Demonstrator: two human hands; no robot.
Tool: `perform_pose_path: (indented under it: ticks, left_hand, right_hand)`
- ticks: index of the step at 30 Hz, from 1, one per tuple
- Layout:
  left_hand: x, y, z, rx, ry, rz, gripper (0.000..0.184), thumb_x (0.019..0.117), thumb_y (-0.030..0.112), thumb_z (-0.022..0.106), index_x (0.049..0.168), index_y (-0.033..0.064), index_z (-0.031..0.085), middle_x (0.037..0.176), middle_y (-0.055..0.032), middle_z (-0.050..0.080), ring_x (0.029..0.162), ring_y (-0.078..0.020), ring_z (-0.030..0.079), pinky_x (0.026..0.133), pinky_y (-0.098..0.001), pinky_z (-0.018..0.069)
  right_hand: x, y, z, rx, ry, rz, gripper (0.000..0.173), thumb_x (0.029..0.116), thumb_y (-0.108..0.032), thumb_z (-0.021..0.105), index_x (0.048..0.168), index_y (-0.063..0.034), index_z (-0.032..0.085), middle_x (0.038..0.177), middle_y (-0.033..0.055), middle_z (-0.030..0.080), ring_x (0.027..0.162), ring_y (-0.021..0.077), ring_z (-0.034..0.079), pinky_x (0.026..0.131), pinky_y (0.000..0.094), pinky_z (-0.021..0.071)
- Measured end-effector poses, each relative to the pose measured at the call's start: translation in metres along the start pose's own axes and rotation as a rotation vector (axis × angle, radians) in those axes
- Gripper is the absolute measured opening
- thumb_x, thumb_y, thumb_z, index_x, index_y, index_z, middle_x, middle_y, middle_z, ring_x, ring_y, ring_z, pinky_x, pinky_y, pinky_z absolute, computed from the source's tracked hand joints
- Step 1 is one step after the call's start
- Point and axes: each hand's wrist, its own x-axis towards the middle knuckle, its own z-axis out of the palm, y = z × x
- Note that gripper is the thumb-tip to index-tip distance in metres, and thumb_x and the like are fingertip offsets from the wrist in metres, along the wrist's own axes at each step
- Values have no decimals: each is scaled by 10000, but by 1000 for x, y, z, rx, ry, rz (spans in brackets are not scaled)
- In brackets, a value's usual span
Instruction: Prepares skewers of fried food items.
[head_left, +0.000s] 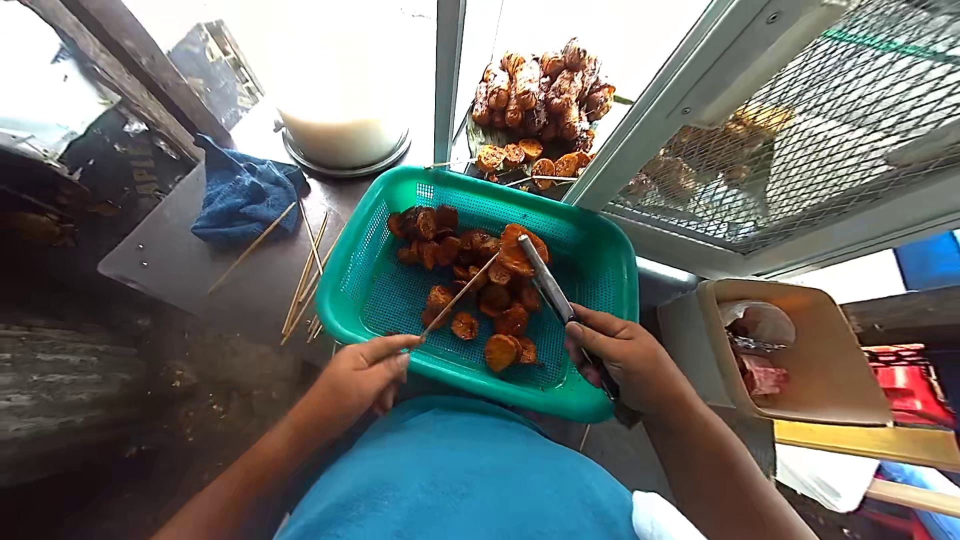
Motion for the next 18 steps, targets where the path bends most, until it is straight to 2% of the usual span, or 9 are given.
perform_pose_path:
  ticks: [3,6,8,10,13,15,16,17,18]
  left_hand:
    - [-4,-13,16,-253,6,40,324,1045,115,492,1317,30,647,726,34,589,496,-17,466,447,-145,390]
    - [-9,-16,13,-275,78,112,318,1046,113,489,1306,27,650,737,43,592,504,-2,450,457,-139,373]
    - [-13,-18,-10,-186,255,151,307,1040,129,501,1287,51,666,741,42,606,511,-5,461,465,-152,387]
    - [-11,-22,-45,-43,470,135,310,1056,152,522,1326,81,657,775,14,616,533,-24,479,483,-180,409]
    - [8,-42,-107,204,654,-27,351,1083,199,494,1395,82,605,895,-82,645,600,-124,528,560,-304,474]
    - [28,-59,-140,317,671,-157,370,1084,188,479,1424,80,576,1049,-176,666,765,-248,627,714,-440,541]
    - [38,-67,-152,382,670,-192,390,1073,177,487,1444,79,557,1153,-207,668,916,-305,672,828,-499,553]
    - [47,-73,-162,464,669,-203,417,1057,166,505,1460,63,539,1284,-239,639,1121,-373,655,971,-571,512]
    - [54,-77,-166,545,680,-184,441,1037,147,530,1465,39,532,1378,-269,582,1273,-428,570,1071,-620,432]
  right_hand:
    - [-2,1,10,106,28,-15,326,1074,-63,497,1379,-34,609,683,28,620,483,41,538,434,149,457]
    - [-7,7,16,94,27,-58,340,1073,-82,497,1395,-37,594,688,14,623,489,38,545,440,153,467]
    - [-10,13,20,22,27,-109,352,1059,-111,504,1392,-34,591,692,-17,629,493,29,543,440,148,462]
    - [-14,18,20,-62,48,-136,368,1049,-130,525,1395,-23,592,714,-28,642,496,25,545,435,145,458]
    - [-15,21,18,-360,104,-179,387,1037,-183,571,1400,-59,617,754,-34,654,500,-1,526,441,145,438]
    - [-13,17,16,-720,144,-217,383,1037,-265,567,1394,-148,643,868,-7,696,596,32,556,544,241,473]
    - [-11,14,17,-867,156,-231,379,1049,-271,553,1403,-168,643,954,50,725,692,115,612,636,354,508]
    - [-8,11,19,-981,157,-231,374,1065,-252,548,1419,-169,636,1058,125,745,832,238,680,756,498,529]
    - [-5,6,23,-1082,148,-212,373,1074,-232,547,1433,-170,628,1143,174,741,991,343,710,874,607,515]
